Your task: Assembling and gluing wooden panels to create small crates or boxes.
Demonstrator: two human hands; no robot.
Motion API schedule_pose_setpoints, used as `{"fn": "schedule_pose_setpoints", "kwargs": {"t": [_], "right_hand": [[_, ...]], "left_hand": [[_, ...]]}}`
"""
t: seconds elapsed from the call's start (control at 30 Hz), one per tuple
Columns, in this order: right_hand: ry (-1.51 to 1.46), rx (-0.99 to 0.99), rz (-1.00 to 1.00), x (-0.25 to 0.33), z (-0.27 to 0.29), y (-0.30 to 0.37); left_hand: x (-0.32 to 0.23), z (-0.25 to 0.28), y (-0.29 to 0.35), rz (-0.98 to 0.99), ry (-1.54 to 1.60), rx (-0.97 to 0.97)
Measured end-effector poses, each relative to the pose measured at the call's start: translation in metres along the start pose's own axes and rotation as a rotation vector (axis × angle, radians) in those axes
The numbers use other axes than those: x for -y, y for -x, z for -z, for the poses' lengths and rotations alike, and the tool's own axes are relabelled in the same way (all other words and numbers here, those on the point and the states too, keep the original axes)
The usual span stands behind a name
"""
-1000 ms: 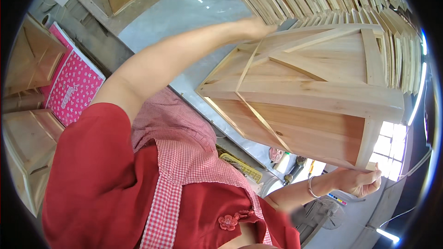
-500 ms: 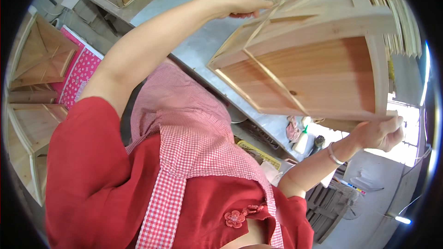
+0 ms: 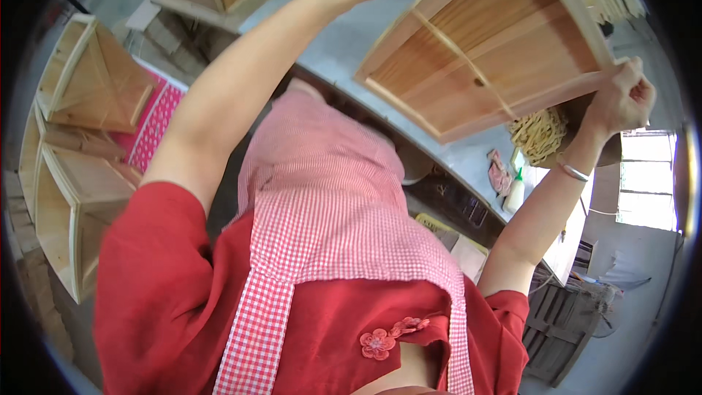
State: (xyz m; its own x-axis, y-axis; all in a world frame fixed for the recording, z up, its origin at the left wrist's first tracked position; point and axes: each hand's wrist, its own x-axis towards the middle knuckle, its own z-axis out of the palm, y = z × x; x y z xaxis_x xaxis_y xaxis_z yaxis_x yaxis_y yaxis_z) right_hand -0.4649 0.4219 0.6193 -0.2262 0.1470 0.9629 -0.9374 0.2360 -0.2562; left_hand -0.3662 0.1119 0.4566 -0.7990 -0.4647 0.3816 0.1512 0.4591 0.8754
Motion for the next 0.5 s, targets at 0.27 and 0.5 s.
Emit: {"fn": "schedule_pose_setpoints", "kwargs": {"t": [0.27,0.5], "right_hand": [[-0.053,0.089,0.12,-0.007,-0.002,-0.002],[-0.015,0.164,0.019,-0.055,0.04,-0.002]], "left_hand": [[-0.146,0.034,-0.021,-0.798,-0.072,-0.357],[-0.158,-0.009,-0.054,-1.027,0.205,-0.423]]}}
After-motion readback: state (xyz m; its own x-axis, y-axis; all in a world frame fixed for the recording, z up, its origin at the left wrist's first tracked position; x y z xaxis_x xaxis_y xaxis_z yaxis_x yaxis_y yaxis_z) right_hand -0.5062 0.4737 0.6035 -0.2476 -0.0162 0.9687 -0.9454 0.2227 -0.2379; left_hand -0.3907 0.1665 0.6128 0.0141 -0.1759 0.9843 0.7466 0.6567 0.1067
